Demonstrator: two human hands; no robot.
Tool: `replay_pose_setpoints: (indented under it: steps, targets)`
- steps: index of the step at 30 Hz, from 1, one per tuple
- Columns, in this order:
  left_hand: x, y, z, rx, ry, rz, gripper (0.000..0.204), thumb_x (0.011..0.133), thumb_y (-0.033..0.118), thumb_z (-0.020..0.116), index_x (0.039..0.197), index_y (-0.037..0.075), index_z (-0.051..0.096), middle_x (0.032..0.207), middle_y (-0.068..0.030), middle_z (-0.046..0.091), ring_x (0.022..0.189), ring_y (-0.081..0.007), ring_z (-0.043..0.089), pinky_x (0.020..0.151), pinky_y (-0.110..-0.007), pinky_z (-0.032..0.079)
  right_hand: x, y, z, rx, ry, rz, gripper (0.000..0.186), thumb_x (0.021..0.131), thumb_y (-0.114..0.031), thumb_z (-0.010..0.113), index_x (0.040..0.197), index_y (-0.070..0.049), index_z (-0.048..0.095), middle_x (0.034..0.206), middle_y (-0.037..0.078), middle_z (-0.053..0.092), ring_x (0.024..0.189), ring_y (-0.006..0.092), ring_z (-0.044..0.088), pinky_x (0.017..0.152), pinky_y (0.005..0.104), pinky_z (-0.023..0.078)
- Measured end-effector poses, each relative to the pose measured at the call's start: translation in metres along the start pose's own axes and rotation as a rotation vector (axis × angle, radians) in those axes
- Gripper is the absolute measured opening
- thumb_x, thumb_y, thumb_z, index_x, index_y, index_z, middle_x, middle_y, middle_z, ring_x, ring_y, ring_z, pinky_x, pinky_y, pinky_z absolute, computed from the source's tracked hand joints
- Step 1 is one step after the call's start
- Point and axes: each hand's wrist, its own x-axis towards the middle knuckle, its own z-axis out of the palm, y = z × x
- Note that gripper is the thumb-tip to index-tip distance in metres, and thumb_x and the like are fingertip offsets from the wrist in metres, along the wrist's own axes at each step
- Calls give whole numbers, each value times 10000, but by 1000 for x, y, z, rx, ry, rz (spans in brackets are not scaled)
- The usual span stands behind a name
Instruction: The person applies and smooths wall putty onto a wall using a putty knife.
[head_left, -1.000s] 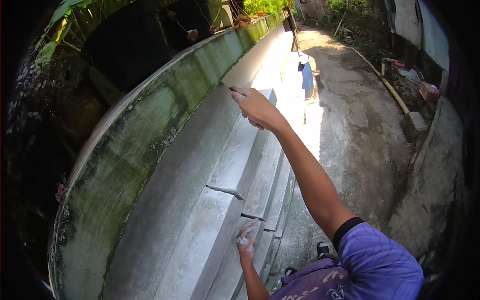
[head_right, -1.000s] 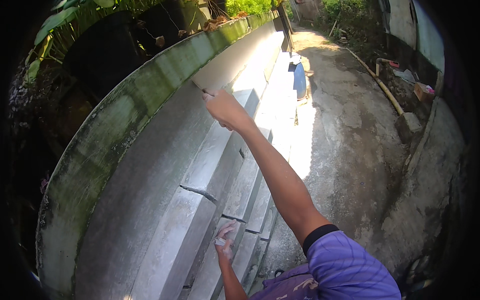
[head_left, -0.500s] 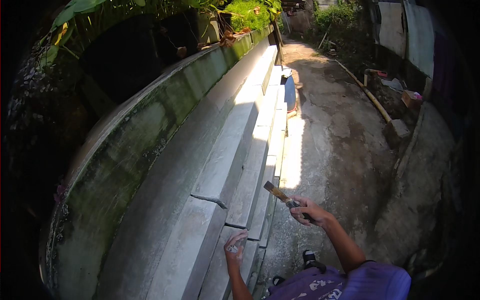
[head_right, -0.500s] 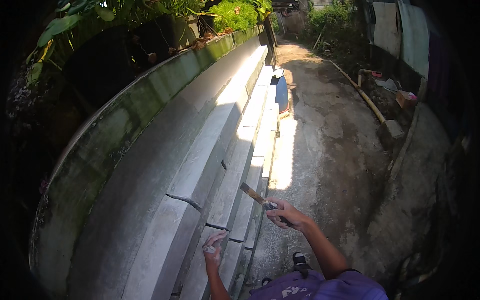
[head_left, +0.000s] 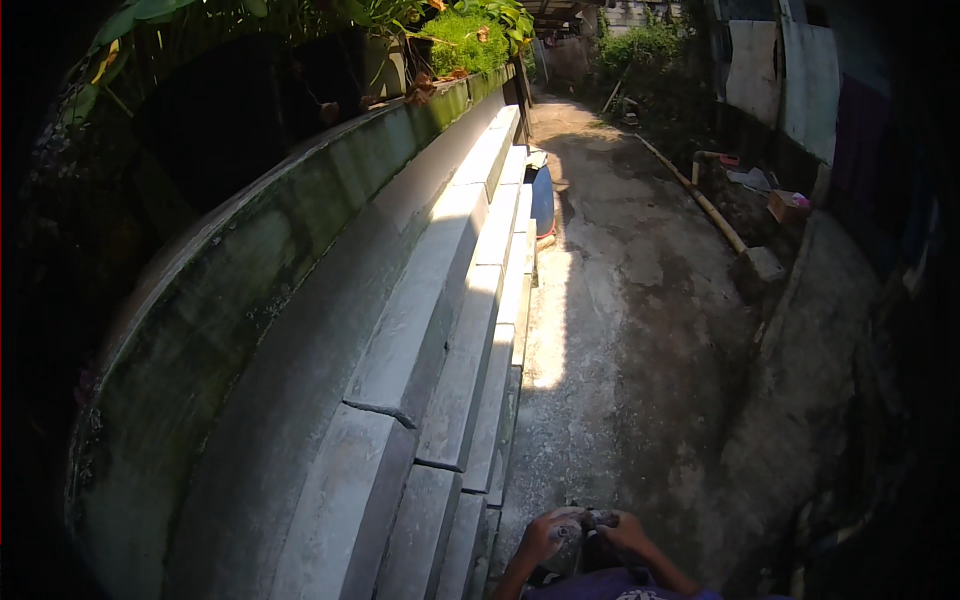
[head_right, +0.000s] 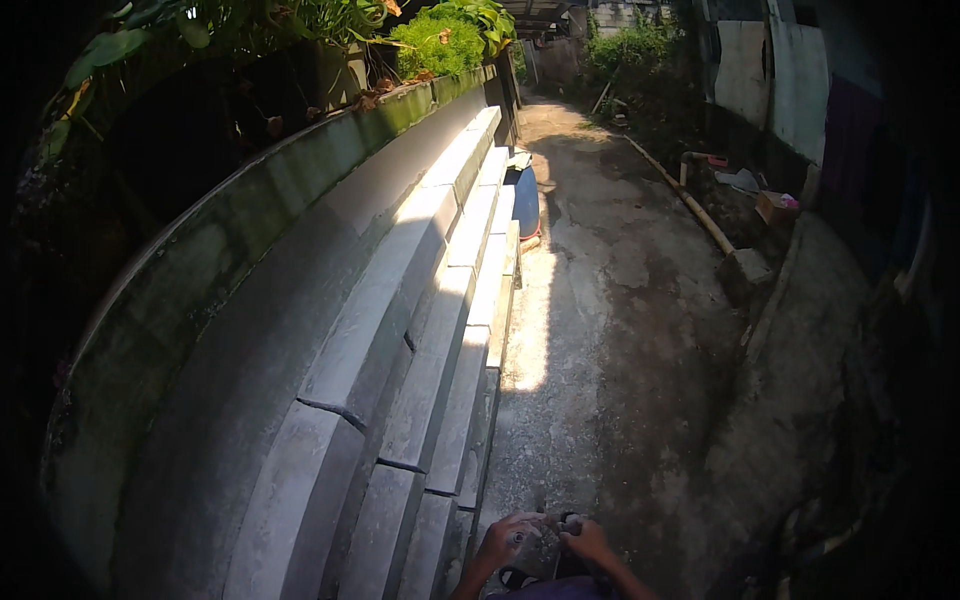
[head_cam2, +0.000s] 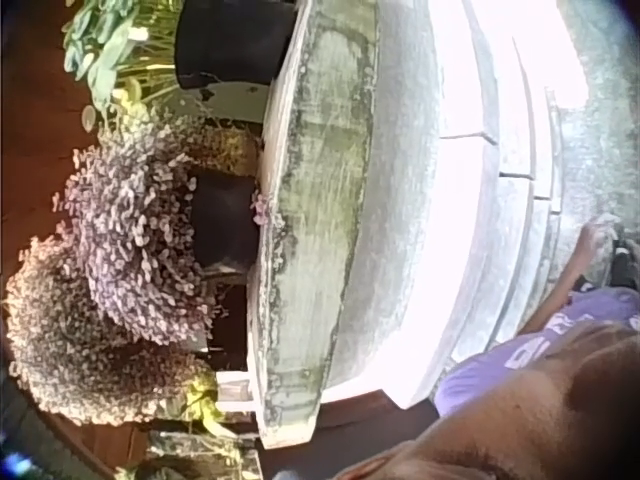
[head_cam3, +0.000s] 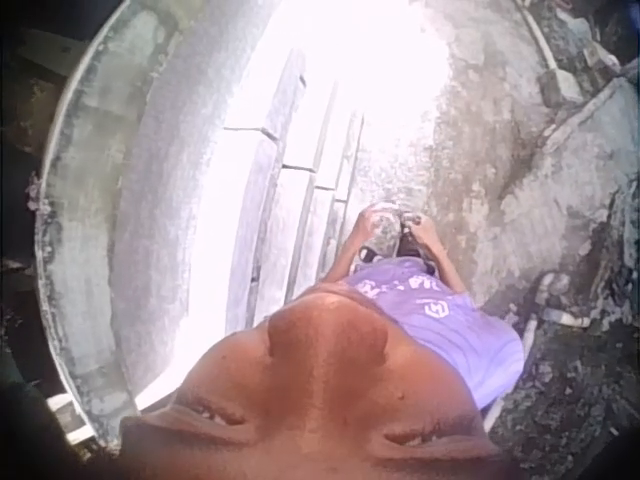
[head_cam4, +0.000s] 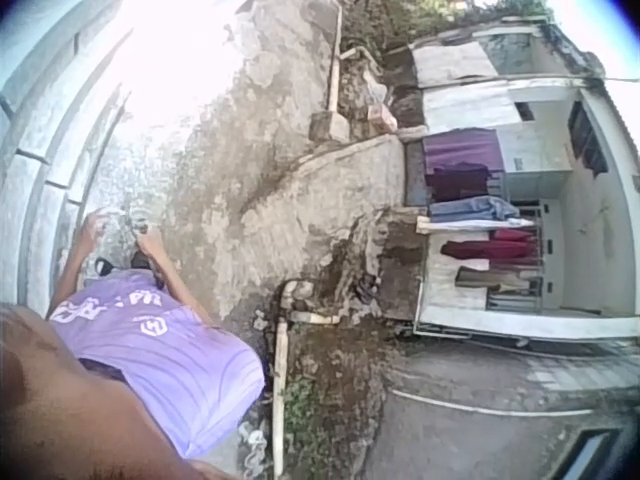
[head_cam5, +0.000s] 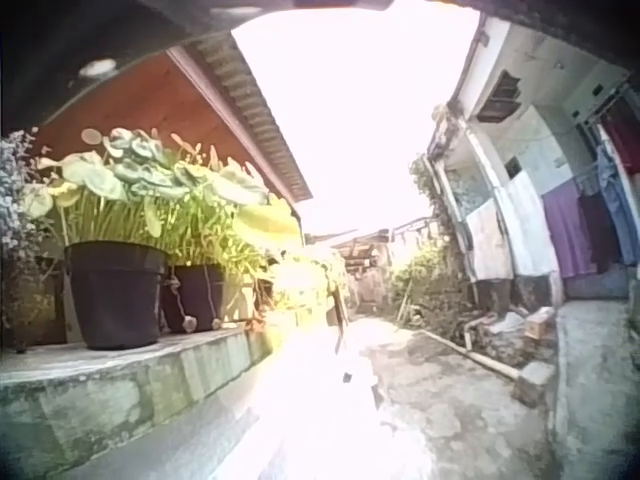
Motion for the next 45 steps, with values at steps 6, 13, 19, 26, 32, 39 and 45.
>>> replay_pose_setpoints:
  steps: [6,13,19,26,32,39,45]
  targets:
    - [-35,-11,8,-105,-45,-34,197,802,-7,564,918,32,718,1231,-148,679,1145,-325,651,963,-393,512,-9,-5,-24,-68,347,-166,227,772,-193,785,873,-14,690,741,72,697,669,148,670,643,316,540]
    - [-61,-12,61,-135,27,5,285,781,-87,535,973,3,727,1235,-176,674,1122,-306,674,924,-372,550,16,-48,-51,334,405,-488,174,782,-46,782,894,12,662,866,85,672,750,148,673,697,281,537]
    - [-53,-16,156,-530,310,-418,297,870,-142,510,1126,-76,646,1168,-184,691,962,-245,712,807,-346,596,-5,-111,-116,286,472,-776,199,747,12,785,905,15,663,924,108,635,863,163,614,776,312,505]
    - [-8,-25,225,-509,573,-379,218,951,-59,504,1137,-31,613,1068,-148,704,799,-171,675,662,-293,549,5,-76,-203,223,390,-949,104,786,-35,752,869,1,700,895,120,636,852,223,632,749,339,505]
    - [-17,-16,268,-299,888,-469,90,1022,94,516,1071,30,557,984,-94,638,707,-100,562,533,-229,437,32,-8,-230,276,288,-568,141,946,-132,651,863,-18,655,750,16,602,693,117,616,565,254,491]
    - [-43,84,274,-732,1219,-841,193,998,326,562,943,151,624,678,80,478,558,-32,429,469,-193,311,91,68,-199,1312,-128,341,283,952,-356,680,979,-79,629,888,71,652,716,156,653,582,230,591]
    - [-102,70,258,-803,1151,-731,218,972,297,611,794,179,566,669,100,437,551,-39,389,475,-233,290,50,71,-156,1205,-317,444,376,936,-438,669,1000,-73,606,858,69,656,669,163,643,610,226,593]
